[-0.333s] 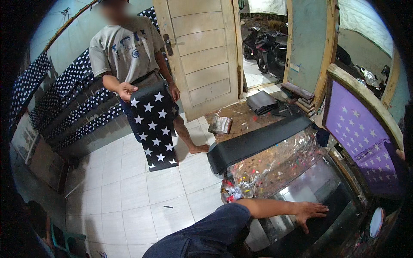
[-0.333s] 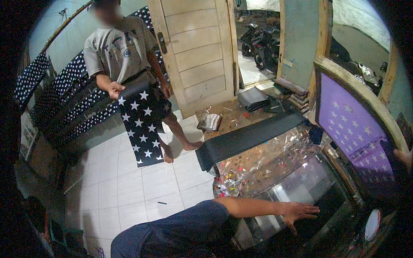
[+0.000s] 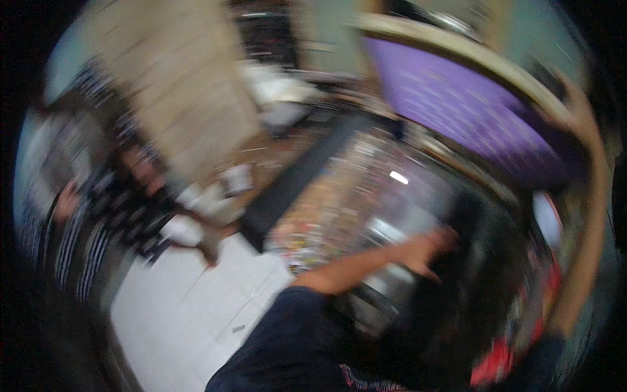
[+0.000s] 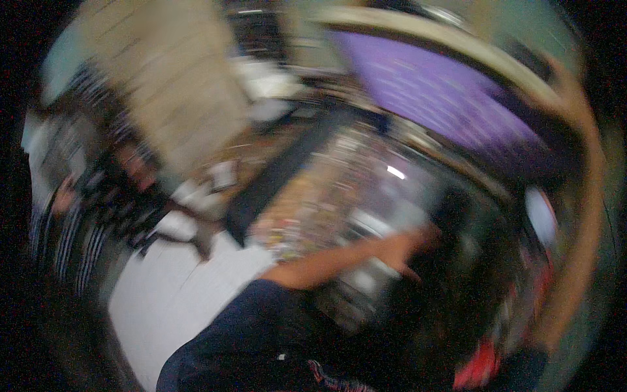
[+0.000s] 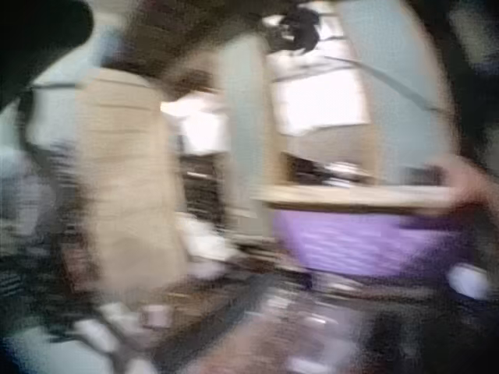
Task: The person uses a squeegee to apply white ink through a star-patterned screen onto black fabric strips. After each print, the fabric is removed and placed aside while a new strip is positioned for the next cycle.
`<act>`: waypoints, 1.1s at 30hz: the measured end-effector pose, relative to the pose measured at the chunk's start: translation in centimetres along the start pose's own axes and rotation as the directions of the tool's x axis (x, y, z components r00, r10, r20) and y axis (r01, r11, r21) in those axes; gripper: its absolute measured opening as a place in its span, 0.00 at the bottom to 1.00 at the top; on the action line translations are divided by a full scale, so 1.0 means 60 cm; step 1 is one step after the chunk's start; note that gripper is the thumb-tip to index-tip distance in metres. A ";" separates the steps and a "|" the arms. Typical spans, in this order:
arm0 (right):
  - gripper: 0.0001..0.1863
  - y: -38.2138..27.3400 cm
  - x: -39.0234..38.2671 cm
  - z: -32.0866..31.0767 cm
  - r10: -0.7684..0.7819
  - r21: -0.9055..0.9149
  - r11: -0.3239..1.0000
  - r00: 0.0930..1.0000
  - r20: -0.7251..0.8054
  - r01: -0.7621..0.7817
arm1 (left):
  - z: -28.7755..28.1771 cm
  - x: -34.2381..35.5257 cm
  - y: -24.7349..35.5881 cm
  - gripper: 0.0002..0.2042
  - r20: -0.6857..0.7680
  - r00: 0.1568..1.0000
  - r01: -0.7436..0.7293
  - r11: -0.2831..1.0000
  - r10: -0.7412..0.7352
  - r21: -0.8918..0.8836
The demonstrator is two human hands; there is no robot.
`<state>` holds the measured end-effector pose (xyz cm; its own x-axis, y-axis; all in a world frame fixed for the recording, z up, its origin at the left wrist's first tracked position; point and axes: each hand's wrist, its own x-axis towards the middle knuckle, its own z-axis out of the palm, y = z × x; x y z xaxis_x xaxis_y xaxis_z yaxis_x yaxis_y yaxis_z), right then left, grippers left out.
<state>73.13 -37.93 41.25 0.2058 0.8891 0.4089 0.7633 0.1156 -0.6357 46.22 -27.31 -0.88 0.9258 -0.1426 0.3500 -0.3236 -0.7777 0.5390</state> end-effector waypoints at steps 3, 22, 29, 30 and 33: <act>0.66 0.013 -0.024 -0.016 -0.026 -0.719 0.680 0.975 -0.220 -0.144 | -0.015 0.014 0.007 0.55 0.099 0.995 -0.039 0.974 0.017 0.223; 0.61 -0.009 -0.001 -0.049 -0.167 -0.754 0.655 0.983 -0.073 0.056 | -0.022 0.099 0.030 0.53 0.069 0.991 0.096 0.974 -0.113 0.207; 0.62 -0.028 0.002 -0.050 -0.170 -0.721 0.691 0.982 -0.081 0.060 | -0.024 0.241 -0.098 0.55 -0.091 0.976 0.217 0.869 -0.197 0.445; 0.63 -0.033 -0.001 -0.054 -0.138 -0.710 0.702 0.989 -0.061 0.055 | -0.020 0.246 -0.111 0.55 -0.068 0.968 0.245 0.857 -0.241 0.454; 0.64 -0.021 0.011 -0.060 -0.134 -0.706 0.707 0.988 -0.082 0.037 | -0.011 0.245 -0.128 0.57 -0.059 0.962 0.264 0.854 -0.267 0.449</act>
<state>74.51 -39.09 44.71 0.1512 0.8262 0.5427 0.9799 -0.1975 0.0278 62.18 -23.05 0.64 0.9654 0.1064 0.2382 0.0560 -0.9763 0.2090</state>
